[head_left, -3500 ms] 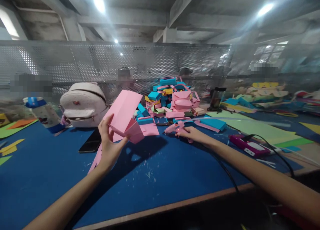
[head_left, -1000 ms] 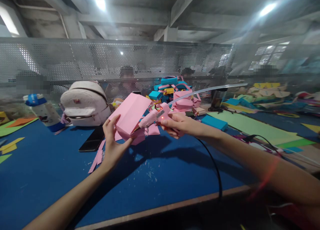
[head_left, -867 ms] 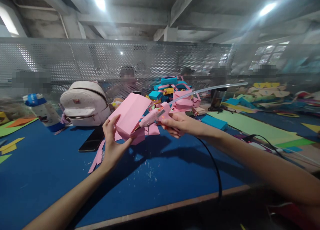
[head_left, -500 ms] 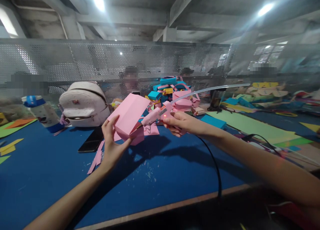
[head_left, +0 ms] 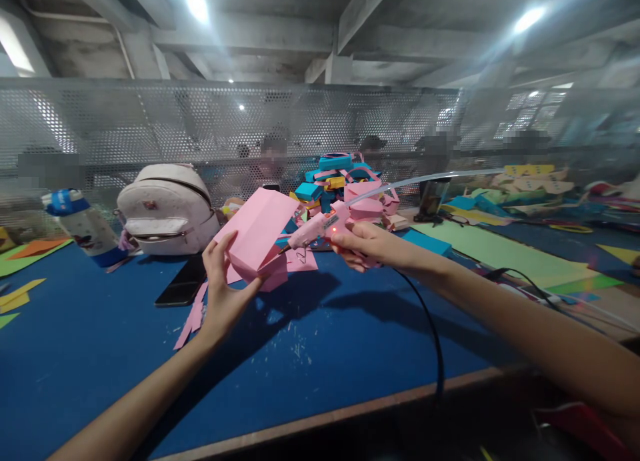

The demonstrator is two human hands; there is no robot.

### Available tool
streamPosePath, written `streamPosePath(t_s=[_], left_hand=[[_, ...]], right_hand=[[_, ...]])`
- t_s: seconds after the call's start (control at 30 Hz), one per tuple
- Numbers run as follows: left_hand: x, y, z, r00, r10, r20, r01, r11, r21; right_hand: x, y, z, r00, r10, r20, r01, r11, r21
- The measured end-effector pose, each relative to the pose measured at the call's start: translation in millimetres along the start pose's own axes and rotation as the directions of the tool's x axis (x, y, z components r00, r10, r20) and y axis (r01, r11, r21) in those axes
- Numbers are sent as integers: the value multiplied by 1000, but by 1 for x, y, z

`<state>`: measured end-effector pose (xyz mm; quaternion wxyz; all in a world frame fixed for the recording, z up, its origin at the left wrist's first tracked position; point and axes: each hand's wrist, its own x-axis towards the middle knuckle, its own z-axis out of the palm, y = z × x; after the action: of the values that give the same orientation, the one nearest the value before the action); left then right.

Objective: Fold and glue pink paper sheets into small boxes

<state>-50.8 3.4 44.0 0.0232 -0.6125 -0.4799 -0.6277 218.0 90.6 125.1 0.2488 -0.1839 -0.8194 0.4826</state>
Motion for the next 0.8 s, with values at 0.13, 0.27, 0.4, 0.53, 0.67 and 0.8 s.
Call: streamPosePath(t_s=[0.13, 0.27, 0.4, 0.53, 0.67, 0.8], left_hand=[[0, 0, -1, 1000, 7, -1, -7, 1000, 4], [0, -1, 0, 1000, 6, -4, -6, 1000, -2], [0, -1, 0, 1000, 5, -2, -5, 1000, 6], [0, 0, -1, 1000, 9, -3, -9, 1000, 4], [0, 0, 0, 1000, 2, -5, -2, 1000, 9], [0, 0, -1, 1000, -11, -8, 11, 1000, -3]], right_hand=[[-1, 1, -2, 1000, -6, 4, 6, 1000, 19], [-2, 3, -4, 1000, -6, -1, 6, 1000, 29], [-2, 3, -7, 1000, -8, -12, 8, 1000, 3], [-3, 2, -7, 999, 12, -32, -12, 1000, 16], [-4, 2, -7, 999, 26, -40, -25, 999, 32], [-4, 4, -9, 999, 17, -36, -16, 1000, 17]])
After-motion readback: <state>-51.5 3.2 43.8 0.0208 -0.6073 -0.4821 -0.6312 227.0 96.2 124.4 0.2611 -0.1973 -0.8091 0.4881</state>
